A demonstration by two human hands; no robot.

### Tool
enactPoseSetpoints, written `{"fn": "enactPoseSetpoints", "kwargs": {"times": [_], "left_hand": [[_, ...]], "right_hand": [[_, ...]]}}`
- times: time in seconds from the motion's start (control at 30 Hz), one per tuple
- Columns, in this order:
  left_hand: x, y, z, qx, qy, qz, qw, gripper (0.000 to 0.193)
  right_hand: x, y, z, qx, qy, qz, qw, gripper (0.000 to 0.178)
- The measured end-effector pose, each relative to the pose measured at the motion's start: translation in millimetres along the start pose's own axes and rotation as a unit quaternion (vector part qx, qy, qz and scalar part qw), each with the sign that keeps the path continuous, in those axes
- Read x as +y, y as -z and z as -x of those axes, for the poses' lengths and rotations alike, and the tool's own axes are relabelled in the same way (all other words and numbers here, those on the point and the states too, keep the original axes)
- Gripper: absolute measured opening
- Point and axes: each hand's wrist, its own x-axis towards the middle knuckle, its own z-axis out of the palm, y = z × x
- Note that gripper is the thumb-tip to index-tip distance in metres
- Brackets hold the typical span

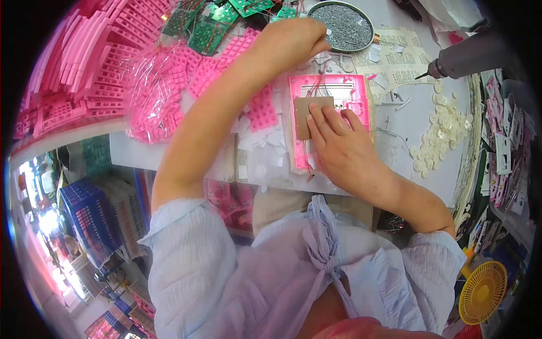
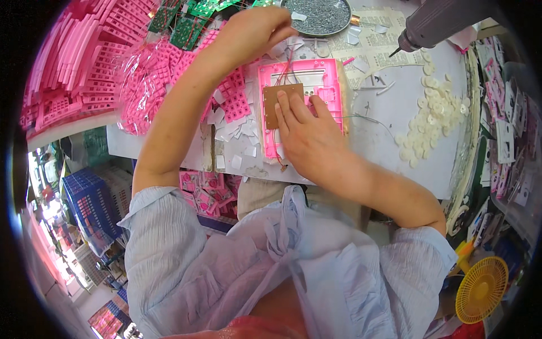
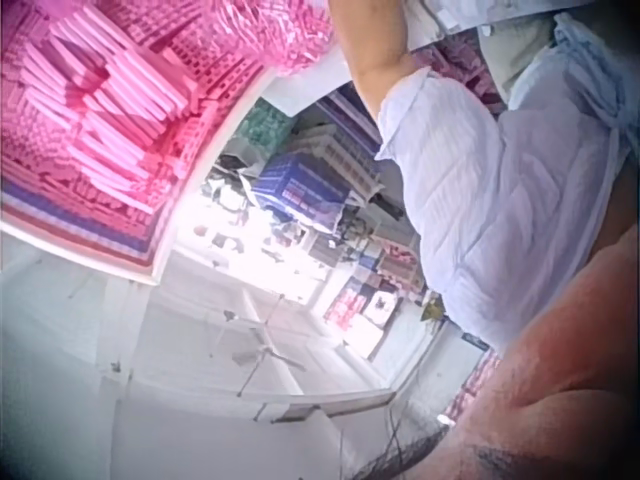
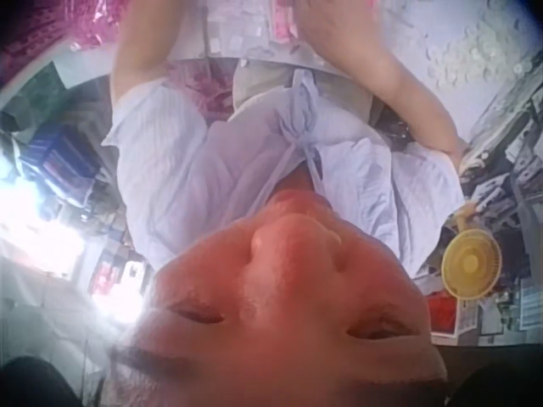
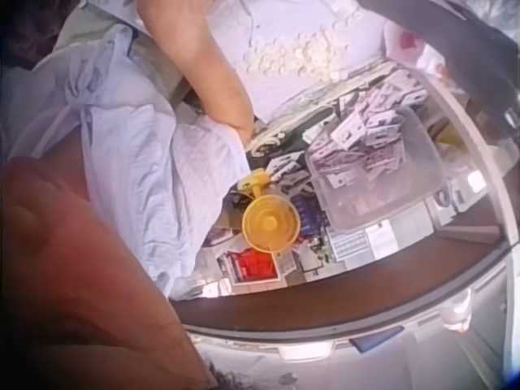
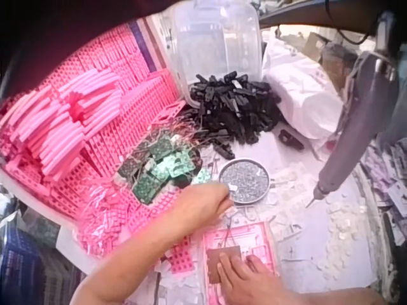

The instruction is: Assembling components of a pink plastic toy piggy bank, including installing a circuit board and mechanical parts using an electric screwdriver.

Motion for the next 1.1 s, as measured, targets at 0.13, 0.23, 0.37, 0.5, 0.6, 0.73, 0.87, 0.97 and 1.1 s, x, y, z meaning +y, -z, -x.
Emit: {"fn": "enactPoseSetpoints", "kwargs": {"times": [0.13,0.23,0.37,0.5,0.6,0.73,0.87,0.97,1.1], "left_hand": [[1,-7,-45,0.007,0.009,0.041,0.999,0.023],[-3,-30,-63,-0.091,-0.013,-0.063,0.994,0.019],[-6,-47,-78,-0.144,-0.032,-0.074,0.986,0.018],[-8,-57,-90,-0.052,0.014,-0.105,0.993,0.017],[-13,-41,-88,-0.043,0.008,-0.116,0.992,0.027],[4,2,-61,0.109,-0.048,0.043,0.992,0.028],[27,51,26,0.088,-0.011,0.045,0.995,0.015],[53,38,59,0.116,-0.053,0.139,0.982,0.01],[77,22,98,0.099,0.017,0.214,0.972,0.008]], "right_hand": [[-1,2,0,-0.006,-0.008,0.015,1.0,0.058],[-3,-1,0,0.011,-0.014,0.007,1.0,0.056],[-3,-2,1,0.01,-0.02,0.013,1.0,0.054],[1,1,0,0.019,-0.028,-0.005,0.999,0.053],[5,4,-5,0.023,-0.025,-0.064,0.997,0.052],[32,19,-6,0.075,0.005,-0.233,0.97,0.047],[160,44,20,0.518,-0.113,-0.165,0.832,0.036],[224,89,-3,0.586,-0.121,-0.274,0.753,0.041],[195,123,-62,0.414,-0.101,-0.555,0.714,0.051]]}}
